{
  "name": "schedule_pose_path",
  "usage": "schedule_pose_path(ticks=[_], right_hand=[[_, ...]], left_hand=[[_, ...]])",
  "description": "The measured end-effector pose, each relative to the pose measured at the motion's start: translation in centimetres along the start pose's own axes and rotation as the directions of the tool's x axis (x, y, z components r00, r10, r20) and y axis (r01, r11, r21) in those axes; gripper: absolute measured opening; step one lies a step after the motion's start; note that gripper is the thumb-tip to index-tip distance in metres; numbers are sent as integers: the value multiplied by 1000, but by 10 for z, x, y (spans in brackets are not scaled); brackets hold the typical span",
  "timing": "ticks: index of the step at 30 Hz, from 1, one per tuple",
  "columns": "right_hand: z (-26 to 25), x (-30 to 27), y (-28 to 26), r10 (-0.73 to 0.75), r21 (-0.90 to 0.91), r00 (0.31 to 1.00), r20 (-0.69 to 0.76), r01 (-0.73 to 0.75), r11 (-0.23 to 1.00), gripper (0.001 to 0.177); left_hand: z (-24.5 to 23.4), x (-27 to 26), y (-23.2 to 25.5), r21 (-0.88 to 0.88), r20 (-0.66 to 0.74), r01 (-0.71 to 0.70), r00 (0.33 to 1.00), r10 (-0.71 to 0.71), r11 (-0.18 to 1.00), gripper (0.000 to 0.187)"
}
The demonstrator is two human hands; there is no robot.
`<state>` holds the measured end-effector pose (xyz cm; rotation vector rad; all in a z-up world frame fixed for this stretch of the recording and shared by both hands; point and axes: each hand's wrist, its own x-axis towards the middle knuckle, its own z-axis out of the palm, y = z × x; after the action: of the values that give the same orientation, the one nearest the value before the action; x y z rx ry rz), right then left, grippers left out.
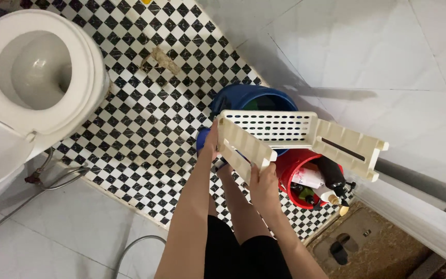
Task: Assembling a plastic multi-tiered storage shelf unit in a bathroom
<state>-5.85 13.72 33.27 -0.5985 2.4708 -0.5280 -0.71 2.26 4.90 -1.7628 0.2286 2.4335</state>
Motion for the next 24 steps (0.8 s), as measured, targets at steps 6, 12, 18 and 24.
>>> schedule_pose_path(ticks=[6, 12, 18, 24], right_hand=[[0, -2, -2, -77, -51, 997, 30, 78, 996, 36], [-3, -6, -19, -61, -39, 997, 42, 62, 997, 36], [-64, -19, -59, -43, -27, 989, 139, 48, 999, 35], [-112, -15, -68, -563, -292, 812, 151, 581, 759, 42]], left_hand=[[-5, 13, -10, -127, 116, -81, 989, 96, 989, 86], [-15, 21, -19, -173, 151, -87, 982, 113, 981, 88], [-15, -8, -2, -6, -49, -62, 997, 62, 998, 97], [-34, -70, -16, -226, 102, -147, 980, 173, 963, 93]])
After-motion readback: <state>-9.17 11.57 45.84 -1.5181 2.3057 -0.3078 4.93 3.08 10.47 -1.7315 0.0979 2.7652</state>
